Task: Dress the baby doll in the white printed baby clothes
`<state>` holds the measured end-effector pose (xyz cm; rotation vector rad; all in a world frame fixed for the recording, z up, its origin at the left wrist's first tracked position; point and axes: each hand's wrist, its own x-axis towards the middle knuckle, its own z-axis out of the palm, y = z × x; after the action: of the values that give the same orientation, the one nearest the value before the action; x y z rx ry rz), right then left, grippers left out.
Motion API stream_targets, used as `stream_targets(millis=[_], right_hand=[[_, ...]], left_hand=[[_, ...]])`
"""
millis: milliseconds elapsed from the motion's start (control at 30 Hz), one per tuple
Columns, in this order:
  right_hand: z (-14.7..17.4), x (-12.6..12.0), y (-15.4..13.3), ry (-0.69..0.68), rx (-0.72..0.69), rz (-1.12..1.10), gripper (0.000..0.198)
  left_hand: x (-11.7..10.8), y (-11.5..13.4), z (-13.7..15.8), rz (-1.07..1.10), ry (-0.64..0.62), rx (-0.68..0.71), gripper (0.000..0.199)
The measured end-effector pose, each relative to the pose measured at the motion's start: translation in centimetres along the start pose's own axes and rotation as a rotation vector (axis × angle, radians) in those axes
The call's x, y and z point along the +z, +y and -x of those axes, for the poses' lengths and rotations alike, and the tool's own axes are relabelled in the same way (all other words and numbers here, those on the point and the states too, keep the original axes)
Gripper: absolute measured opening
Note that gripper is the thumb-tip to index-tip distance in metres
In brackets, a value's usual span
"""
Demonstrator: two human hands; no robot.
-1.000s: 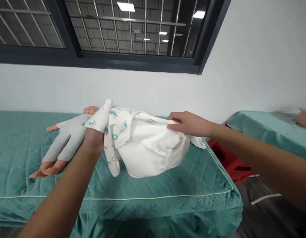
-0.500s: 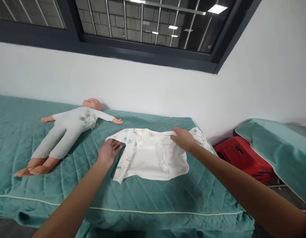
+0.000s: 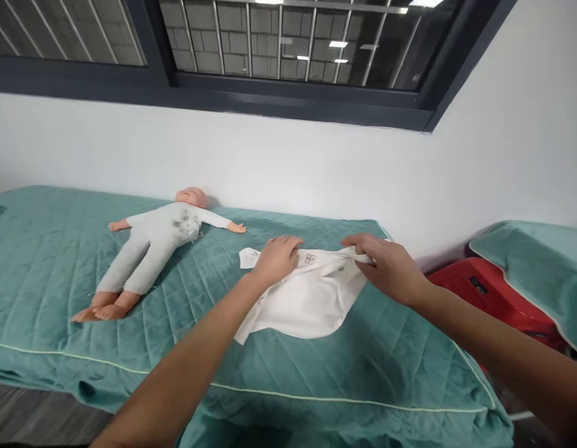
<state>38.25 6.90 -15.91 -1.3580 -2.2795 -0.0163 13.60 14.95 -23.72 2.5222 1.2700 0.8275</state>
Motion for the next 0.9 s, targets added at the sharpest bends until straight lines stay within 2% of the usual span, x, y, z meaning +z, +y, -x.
stream_targets(millis=[100, 233, 367, 467, 567, 633, 800, 900], right_hand=[[1.7, -1.4, -0.2, 0.008, 0.067, 0.007, 0.021], [2.8, -2.7, -1.4, -0.025, 0.224, -0.006, 0.025], [2.5, -3.6, -3.0, -0.079, 0.254, -0.014, 0.027], [2.1, -3.9, -3.8, -0.221, 0.221, -0.073, 0.025], [1.9, -4.1, -4.4, -0.340, 0.148, -0.056, 0.020], [1.8, -4.4, -4.8, -0.346, 0.153, 0.013, 0.019], [1.4, -6.2, -6.3, -0.284, 0.232, 0.381, 0.018], [1.6, -7.5, -7.0, -0.298, 0.244, 0.552, 0.021]], left_hand=[[-1.3, 0.4, 0.6, -0.066, 0.041, 0.015, 0.024], [-3.5, 1.6, 2.7, -0.040, 0.206, 0.086, 0.022], [-5.8, 3.9, 4.6, 0.194, 0.417, -0.011, 0.020], [-7.5, 5.7, 5.5, 0.410, 0.474, -0.083, 0.023], [-8.9, 7.1, 6.2, 0.535, 0.439, -0.129, 0.021], [-9.8, 7.9, 6.7, 0.591, 0.388, -0.172, 0.018], [-11.9, 9.5, 7.9, 0.720, 0.107, -0.173, 0.025], [-13.0, 9.8, 8.3, 0.542, -0.108, -0.093, 0.031]])
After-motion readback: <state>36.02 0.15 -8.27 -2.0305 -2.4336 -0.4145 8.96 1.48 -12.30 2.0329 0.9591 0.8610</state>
